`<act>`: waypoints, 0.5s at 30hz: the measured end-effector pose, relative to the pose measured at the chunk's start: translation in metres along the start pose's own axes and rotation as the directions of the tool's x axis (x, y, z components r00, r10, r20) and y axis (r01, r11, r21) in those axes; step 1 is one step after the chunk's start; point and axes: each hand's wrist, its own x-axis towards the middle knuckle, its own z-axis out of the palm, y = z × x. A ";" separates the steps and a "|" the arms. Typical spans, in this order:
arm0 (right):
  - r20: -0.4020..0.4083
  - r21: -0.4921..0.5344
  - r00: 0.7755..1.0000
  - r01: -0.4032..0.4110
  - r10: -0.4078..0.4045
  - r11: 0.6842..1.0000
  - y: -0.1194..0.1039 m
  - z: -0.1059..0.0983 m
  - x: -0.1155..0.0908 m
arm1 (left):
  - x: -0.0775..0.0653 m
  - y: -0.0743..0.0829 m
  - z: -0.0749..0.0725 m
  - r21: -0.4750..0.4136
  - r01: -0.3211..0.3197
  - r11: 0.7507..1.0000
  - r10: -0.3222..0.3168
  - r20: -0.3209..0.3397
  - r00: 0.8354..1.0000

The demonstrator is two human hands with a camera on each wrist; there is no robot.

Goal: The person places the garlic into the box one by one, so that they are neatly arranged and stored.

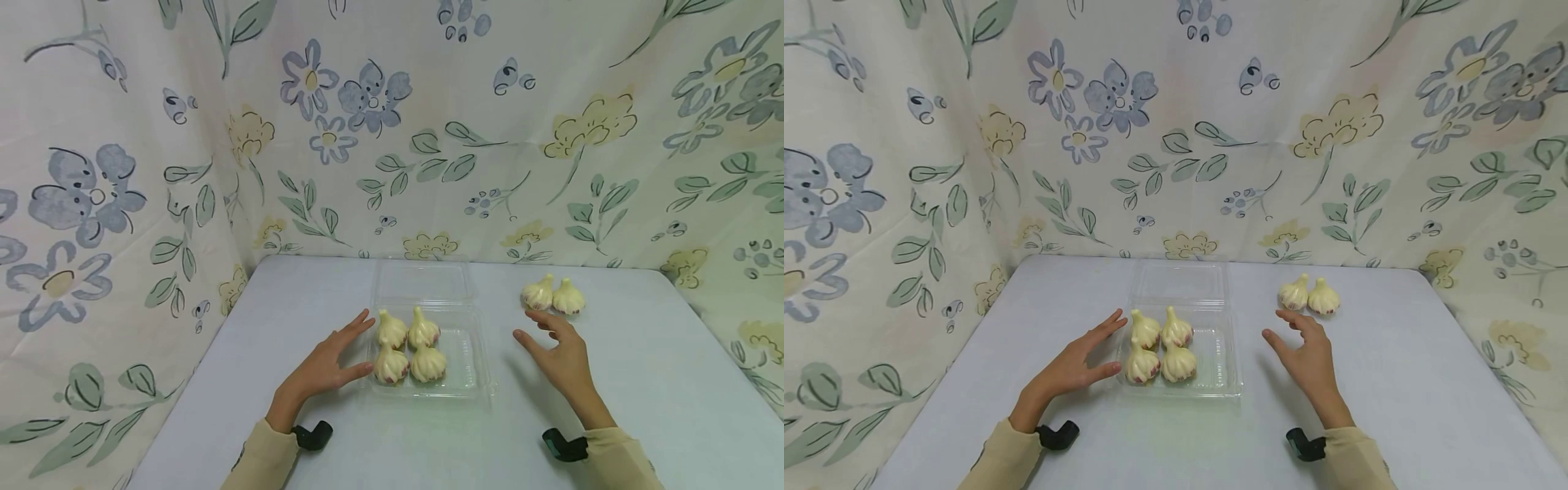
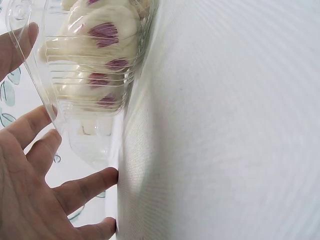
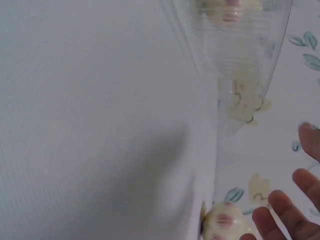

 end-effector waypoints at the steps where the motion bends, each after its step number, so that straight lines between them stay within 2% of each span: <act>1: -0.005 -0.004 1.000 -0.004 0.004 1.000 0.002 -0.001 0.000 | 0.000 0.000 0.000 -0.001 0.001 1.000 -0.001 0.000 1.000; 9: -0.056 -0.028 0.997 -0.054 0.053 0.998 0.016 -0.012 0.003 | 0.000 -0.001 0.000 -0.002 0.004 1.000 -0.004 0.003 1.000; 15: -0.055 -0.026 0.989 -0.138 0.136 0.990 0.025 -0.018 0.006 | 0.000 -0.001 0.000 -0.007 0.004 1.000 -0.004 0.002 1.000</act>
